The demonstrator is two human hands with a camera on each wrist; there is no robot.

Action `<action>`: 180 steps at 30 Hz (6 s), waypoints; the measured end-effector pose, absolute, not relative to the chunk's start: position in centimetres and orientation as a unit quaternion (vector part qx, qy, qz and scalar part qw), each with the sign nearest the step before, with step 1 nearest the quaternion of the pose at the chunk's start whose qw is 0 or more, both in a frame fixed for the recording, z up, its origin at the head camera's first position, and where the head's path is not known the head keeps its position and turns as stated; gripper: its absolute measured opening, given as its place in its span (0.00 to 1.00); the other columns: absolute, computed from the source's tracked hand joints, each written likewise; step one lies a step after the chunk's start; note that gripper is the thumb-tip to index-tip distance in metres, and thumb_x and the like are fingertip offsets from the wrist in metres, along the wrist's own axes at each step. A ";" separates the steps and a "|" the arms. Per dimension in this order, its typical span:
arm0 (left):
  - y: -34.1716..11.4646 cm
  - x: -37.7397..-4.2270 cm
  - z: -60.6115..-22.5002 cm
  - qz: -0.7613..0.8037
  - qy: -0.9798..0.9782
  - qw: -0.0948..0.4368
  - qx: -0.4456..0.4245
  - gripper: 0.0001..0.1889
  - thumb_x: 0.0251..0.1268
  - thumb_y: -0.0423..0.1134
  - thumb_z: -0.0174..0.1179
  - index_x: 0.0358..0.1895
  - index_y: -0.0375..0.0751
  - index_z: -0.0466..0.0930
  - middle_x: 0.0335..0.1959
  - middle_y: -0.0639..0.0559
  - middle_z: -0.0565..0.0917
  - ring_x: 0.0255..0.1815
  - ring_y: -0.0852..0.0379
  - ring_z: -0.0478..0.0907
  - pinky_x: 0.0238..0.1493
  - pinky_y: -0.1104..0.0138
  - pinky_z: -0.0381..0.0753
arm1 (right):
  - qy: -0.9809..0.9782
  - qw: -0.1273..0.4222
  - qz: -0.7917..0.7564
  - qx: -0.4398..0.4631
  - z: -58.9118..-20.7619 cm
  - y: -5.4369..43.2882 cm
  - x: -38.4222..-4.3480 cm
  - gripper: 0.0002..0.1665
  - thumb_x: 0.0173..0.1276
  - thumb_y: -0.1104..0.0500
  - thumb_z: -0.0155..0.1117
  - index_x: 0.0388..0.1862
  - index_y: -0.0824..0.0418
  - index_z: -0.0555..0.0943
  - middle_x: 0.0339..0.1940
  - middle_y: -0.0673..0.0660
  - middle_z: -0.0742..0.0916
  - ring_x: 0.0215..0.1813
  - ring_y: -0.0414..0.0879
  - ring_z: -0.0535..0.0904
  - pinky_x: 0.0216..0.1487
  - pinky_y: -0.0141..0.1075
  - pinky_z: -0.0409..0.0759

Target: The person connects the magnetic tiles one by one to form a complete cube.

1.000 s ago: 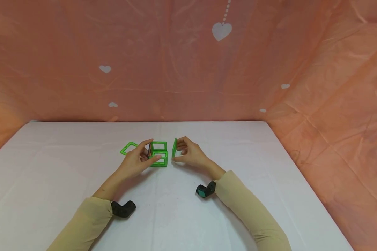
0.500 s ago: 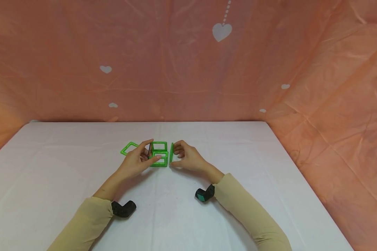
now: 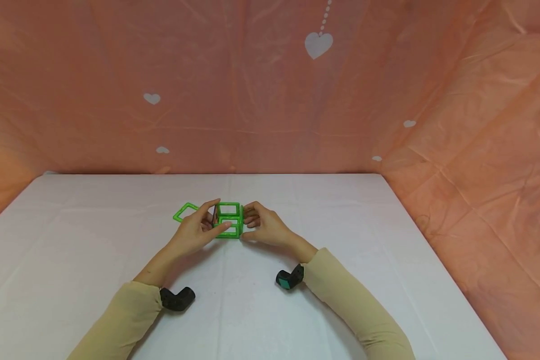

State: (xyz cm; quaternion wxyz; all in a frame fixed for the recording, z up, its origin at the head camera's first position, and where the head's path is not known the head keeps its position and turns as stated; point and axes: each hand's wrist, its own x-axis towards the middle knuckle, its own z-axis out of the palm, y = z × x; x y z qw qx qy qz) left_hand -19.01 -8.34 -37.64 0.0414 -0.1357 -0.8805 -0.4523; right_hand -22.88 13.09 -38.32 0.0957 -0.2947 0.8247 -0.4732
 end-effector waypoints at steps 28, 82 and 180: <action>-8.2 -18.7 -37.6 -0.449 -0.884 0.023 -0.126 0.36 0.62 0.46 0.65 0.70 0.36 0.62 0.30 0.46 0.79 0.29 0.57 0.75 0.36 0.66 0.75 | 0.816 0.151 -0.484 -0.277 -38.0 13.1 -23.5 0.44 0.61 0.59 0.70 0.74 0.53 0.61 0.66 0.63 0.74 0.56 0.53 0.80 0.55 0.41 0.79; -13.8 -19.6 -37.2 -0.344 -0.939 0.025 0.006 0.36 0.55 0.38 0.67 0.64 0.21 0.63 0.58 0.25 0.67 0.58 0.33 0.62 0.54 0.48 0.66 | 0.834 0.158 -0.474 -0.234 -38.8 12.9 -24.0 0.46 0.54 0.56 0.76 0.71 0.54 0.66 0.57 0.57 0.81 0.57 0.48 0.78 0.60 0.40 0.74; -11.4 -20.9 -33.7 -0.340 -0.884 0.004 -0.321 0.25 0.58 0.34 0.67 0.59 0.29 0.74 0.59 0.38 0.76 0.63 0.40 0.71 0.64 0.47 0.67 | 0.818 0.167 -0.481 -0.268 -39.2 13.4 -24.4 0.44 0.58 0.59 0.73 0.72 0.57 0.65 0.61 0.58 0.79 0.61 0.50 0.76 0.63 0.41 0.73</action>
